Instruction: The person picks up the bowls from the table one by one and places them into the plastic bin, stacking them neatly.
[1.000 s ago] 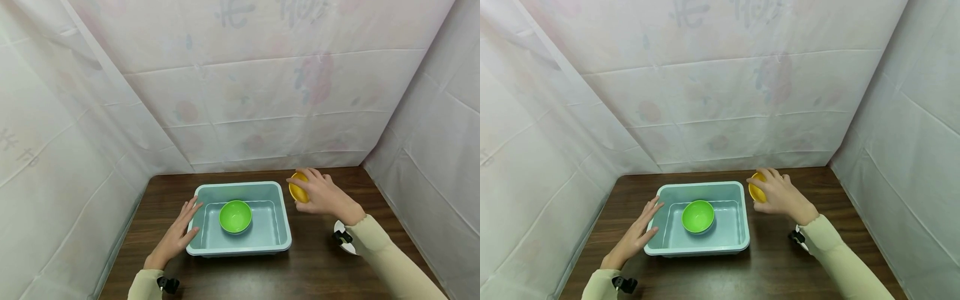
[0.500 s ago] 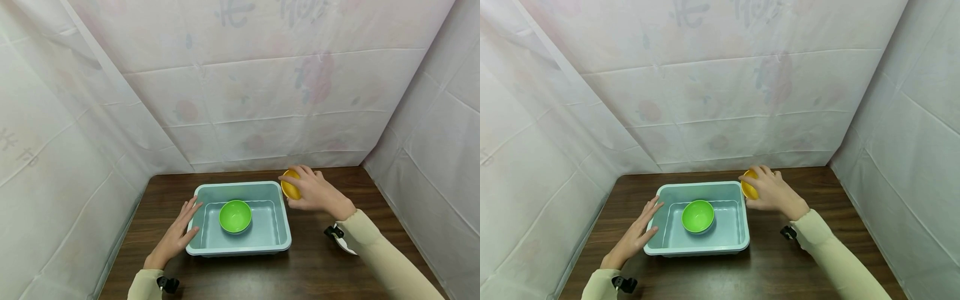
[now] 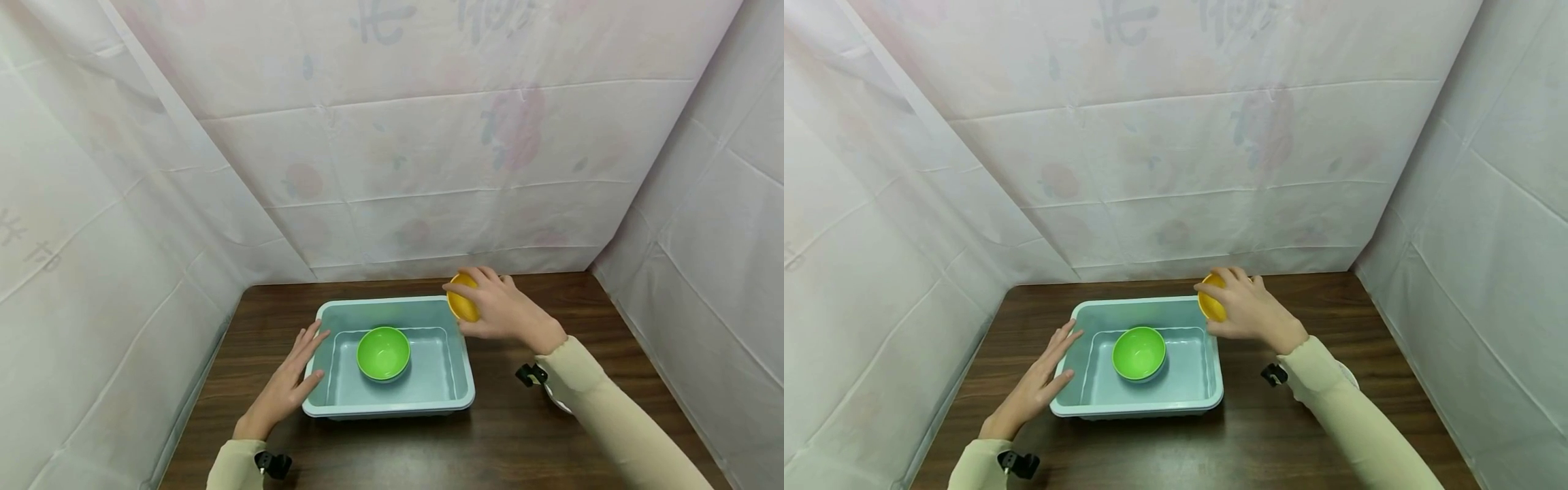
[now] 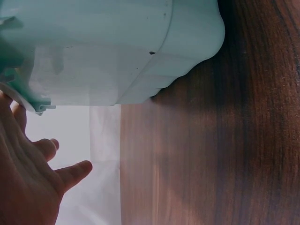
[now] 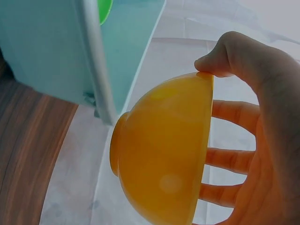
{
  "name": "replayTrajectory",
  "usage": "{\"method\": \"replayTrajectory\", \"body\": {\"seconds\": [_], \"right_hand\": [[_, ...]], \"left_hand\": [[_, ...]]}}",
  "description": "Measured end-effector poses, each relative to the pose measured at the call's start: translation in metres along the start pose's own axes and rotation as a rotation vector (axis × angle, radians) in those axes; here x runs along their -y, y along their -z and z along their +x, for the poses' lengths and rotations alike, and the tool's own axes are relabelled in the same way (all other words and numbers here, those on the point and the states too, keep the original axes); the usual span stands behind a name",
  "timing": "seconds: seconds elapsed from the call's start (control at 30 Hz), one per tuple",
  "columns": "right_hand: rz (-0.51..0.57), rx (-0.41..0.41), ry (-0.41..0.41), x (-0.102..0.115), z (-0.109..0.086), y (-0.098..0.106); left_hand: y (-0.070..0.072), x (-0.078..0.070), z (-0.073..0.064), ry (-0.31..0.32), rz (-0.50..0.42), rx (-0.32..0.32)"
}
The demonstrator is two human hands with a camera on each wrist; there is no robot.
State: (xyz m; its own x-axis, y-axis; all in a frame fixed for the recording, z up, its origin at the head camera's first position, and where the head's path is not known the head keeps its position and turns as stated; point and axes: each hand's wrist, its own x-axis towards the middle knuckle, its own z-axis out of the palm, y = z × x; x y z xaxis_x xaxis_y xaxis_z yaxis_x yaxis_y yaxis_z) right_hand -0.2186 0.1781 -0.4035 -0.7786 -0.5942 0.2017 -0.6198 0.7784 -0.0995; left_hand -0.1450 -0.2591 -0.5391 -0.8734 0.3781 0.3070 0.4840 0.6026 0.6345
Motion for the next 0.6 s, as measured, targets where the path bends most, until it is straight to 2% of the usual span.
{"method": "replayTrajectory", "body": {"seconds": [0.6], "right_hand": [[0.065,0.015,0.044,0.024,0.023,-0.007]], "left_hand": [[0.002,0.0,0.0,-0.005,0.017,0.005]]}}
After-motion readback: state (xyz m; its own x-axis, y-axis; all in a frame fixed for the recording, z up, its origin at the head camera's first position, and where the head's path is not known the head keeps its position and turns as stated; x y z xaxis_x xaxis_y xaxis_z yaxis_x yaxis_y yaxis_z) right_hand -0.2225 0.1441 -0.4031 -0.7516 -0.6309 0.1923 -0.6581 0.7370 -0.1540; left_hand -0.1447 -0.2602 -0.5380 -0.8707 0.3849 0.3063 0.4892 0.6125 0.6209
